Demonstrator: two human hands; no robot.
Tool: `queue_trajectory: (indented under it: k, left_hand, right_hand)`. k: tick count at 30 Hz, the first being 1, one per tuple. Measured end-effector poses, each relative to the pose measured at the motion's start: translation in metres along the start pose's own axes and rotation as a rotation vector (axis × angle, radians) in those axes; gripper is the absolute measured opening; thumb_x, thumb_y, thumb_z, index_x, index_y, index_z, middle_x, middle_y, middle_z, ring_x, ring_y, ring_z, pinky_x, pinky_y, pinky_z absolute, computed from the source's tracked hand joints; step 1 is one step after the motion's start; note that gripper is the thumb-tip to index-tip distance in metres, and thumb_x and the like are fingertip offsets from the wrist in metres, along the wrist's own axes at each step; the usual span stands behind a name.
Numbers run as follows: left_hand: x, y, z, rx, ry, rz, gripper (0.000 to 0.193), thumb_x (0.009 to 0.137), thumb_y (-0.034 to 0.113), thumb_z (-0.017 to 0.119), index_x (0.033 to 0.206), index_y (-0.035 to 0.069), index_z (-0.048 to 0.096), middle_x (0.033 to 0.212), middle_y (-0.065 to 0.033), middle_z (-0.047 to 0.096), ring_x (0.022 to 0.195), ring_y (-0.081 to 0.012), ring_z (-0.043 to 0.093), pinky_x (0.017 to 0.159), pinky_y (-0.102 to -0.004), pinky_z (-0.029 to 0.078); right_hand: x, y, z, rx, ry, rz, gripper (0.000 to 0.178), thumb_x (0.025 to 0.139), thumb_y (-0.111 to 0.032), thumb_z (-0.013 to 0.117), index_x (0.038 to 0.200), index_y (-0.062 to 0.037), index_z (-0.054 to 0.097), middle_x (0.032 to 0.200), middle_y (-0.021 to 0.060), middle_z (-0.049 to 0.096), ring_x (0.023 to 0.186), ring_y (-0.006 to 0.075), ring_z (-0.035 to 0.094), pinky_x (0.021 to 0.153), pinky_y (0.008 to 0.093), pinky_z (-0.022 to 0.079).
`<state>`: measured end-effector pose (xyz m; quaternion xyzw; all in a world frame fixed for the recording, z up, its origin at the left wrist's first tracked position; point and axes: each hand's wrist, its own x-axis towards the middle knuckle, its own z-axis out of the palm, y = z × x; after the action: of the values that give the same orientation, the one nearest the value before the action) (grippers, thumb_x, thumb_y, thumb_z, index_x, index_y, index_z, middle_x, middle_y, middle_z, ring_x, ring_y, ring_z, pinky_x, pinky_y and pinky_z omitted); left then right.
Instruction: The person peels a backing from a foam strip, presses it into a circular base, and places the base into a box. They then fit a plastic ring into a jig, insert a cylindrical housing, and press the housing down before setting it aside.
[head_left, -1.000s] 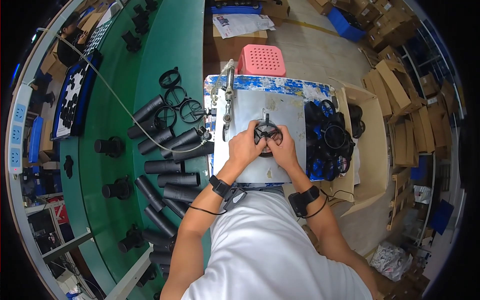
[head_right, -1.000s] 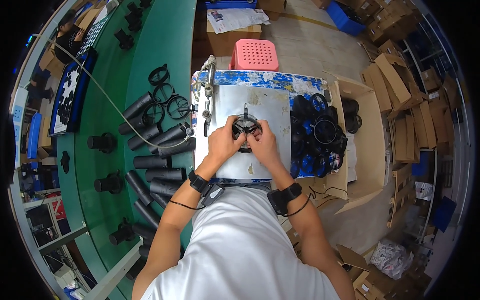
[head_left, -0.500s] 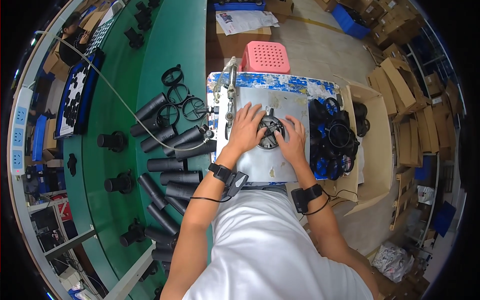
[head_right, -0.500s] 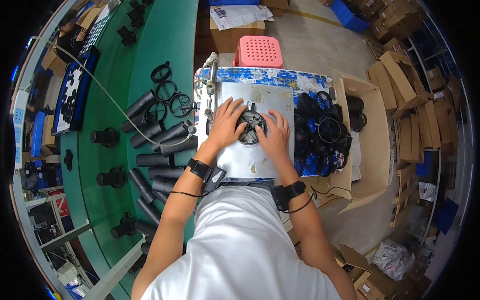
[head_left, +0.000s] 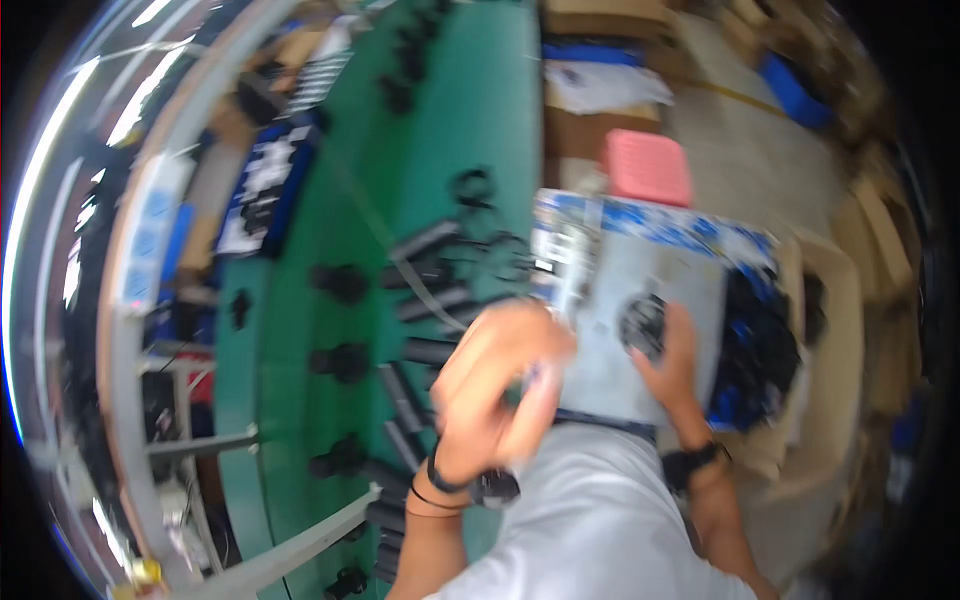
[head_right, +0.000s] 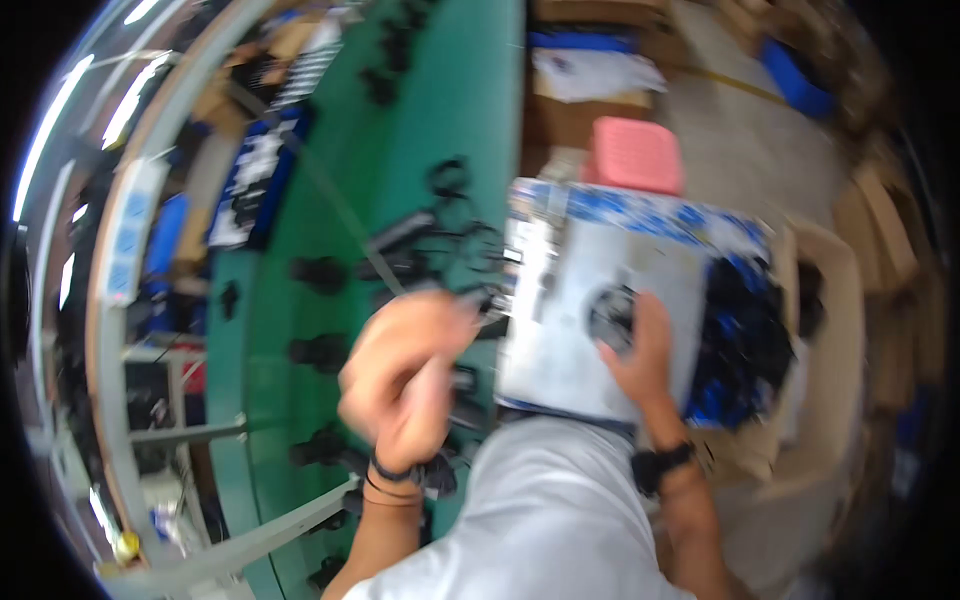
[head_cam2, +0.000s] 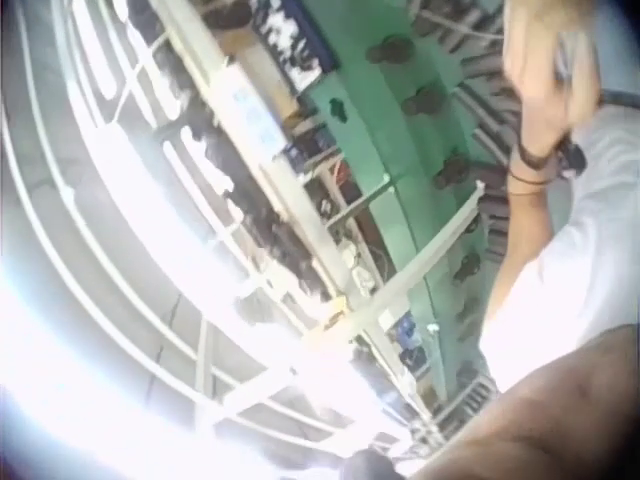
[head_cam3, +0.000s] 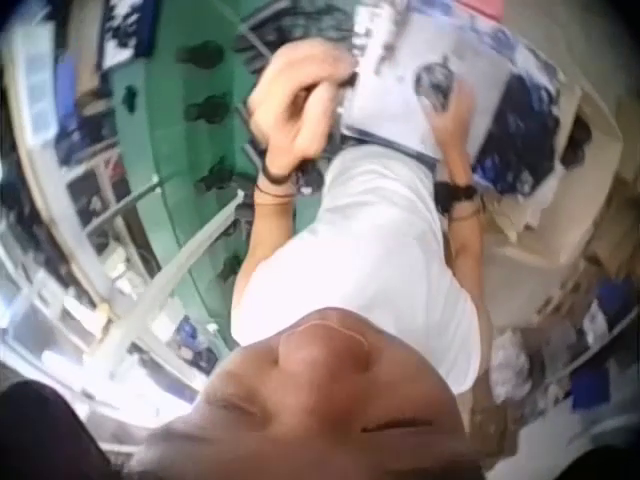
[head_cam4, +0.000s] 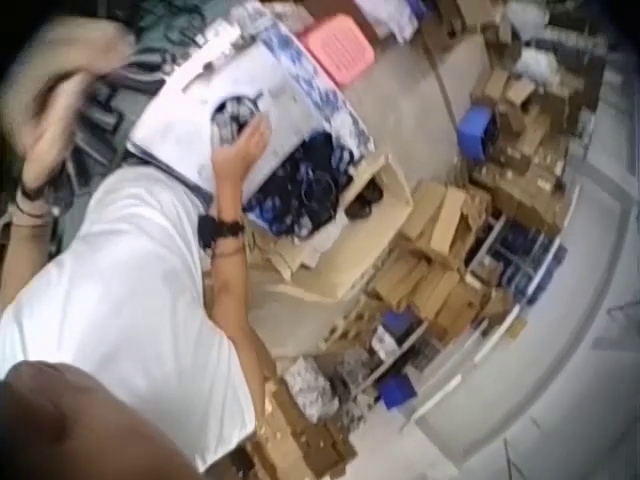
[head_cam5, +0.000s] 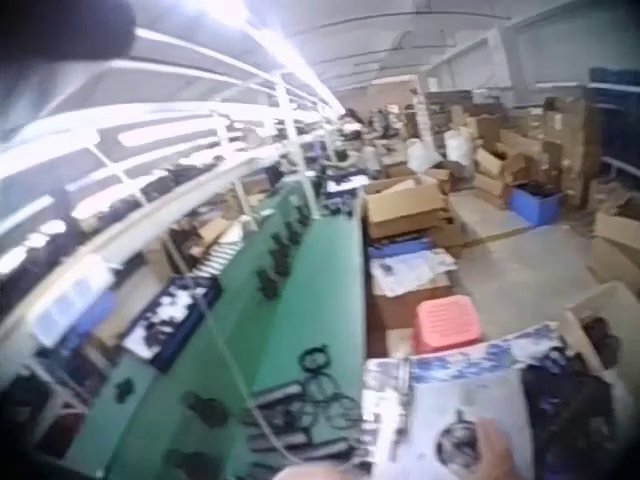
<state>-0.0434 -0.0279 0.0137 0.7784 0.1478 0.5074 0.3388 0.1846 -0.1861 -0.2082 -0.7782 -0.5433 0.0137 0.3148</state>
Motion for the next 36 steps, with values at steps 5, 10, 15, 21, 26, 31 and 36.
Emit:
queue_trajectory:
  k: [5,10,15,21,26,31,36]
  left_hand:
    - [0.001,0.146,-0.103,0.306,0.328,0.724,0.029,0.092,0.020,0.058,0.115,0.003,0.063,0.116,-0.0079,0.064,0.113,-0.0222,0.058,0.091,-0.0357,0.047]
    - [0.022,0.182,-0.098,0.572,0.594,1.275,0.034,0.091,0.018,0.055,0.122,0.002,0.057,0.127,-0.0102,0.056,0.124,-0.0273,0.048,0.093,-0.0360,0.042]
    - [0.020,0.188,-0.110,0.379,0.559,1.375,0.031,0.089,0.010,0.054,0.118,0.000,0.056,0.122,-0.0099,0.056,0.120,-0.0252,0.049,0.086,-0.0327,0.044]
    - [0.017,0.193,-0.113,0.316,0.596,1.468,0.031,0.089,0.006,0.053,0.119,0.002,0.056,0.123,-0.0092,0.054,0.115,-0.0242,0.051,0.083,-0.0325,0.045]
    - [0.017,0.187,-0.110,0.236,0.583,1.444,0.035,0.092,0.010,0.052,0.125,0.003,0.054,0.135,-0.0082,0.051,0.125,-0.0258,0.048,0.090,-0.0331,0.045]
    - [0.021,0.186,-0.103,0.083,0.599,1.427,0.033,0.090,0.009,0.055,0.123,0.004,0.057,0.134,-0.0076,0.052,0.123,-0.0240,0.049,0.091,-0.0327,0.044]
    - [0.017,0.151,-0.100,-0.036,0.546,1.249,0.031,0.088,0.009,0.059,0.119,0.006,0.060,0.131,-0.0074,0.055,0.125,-0.0203,0.049,0.092,-0.0325,0.043]
  right_hand:
    - [0.007,-0.014,-0.008,0.001,-0.038,0.050,0.092,0.070,-0.033,0.076,0.142,0.0039,0.034,0.141,0.0246,0.042,0.132,0.0423,0.036,0.111,0.0485,0.026]
    - [0.002,-0.011,0.003,-0.034,-0.042,0.021,0.092,0.069,-0.034,0.073,0.144,0.0022,0.033,0.143,0.0233,0.039,0.134,0.0408,0.033,0.112,0.0490,0.023]
    - [-0.002,-0.006,0.002,-0.058,-0.044,0.050,0.092,0.070,-0.034,0.072,0.144,0.0019,0.032,0.143,0.0237,0.039,0.134,0.0406,0.033,0.112,0.0493,0.023]
    - [-0.004,-0.001,0.003,-0.063,-0.036,0.044,0.093,0.068,-0.034,0.073,0.144,0.0028,0.032,0.142,0.0243,0.039,0.133,0.0408,0.033,0.112,0.0498,0.023]
    - [-0.003,0.000,-0.003,-0.049,-0.045,0.075,0.093,0.069,-0.035,0.074,0.142,0.0048,0.033,0.141,0.0262,0.039,0.132,0.0428,0.033,0.111,0.0504,0.023]
    - [-0.001,-0.009,0.002,-0.012,-0.031,0.034,0.093,0.068,-0.035,0.076,0.140,0.0058,0.036,0.137,0.0283,0.042,0.128,0.0446,0.038,0.109,0.0512,0.027]
    - [-0.001,-0.009,0.002,-0.044,0.007,0.037,0.093,0.066,-0.034,0.079,0.139,0.0060,0.037,0.134,0.0259,0.046,0.127,0.0429,0.040,0.107,0.0500,0.030]
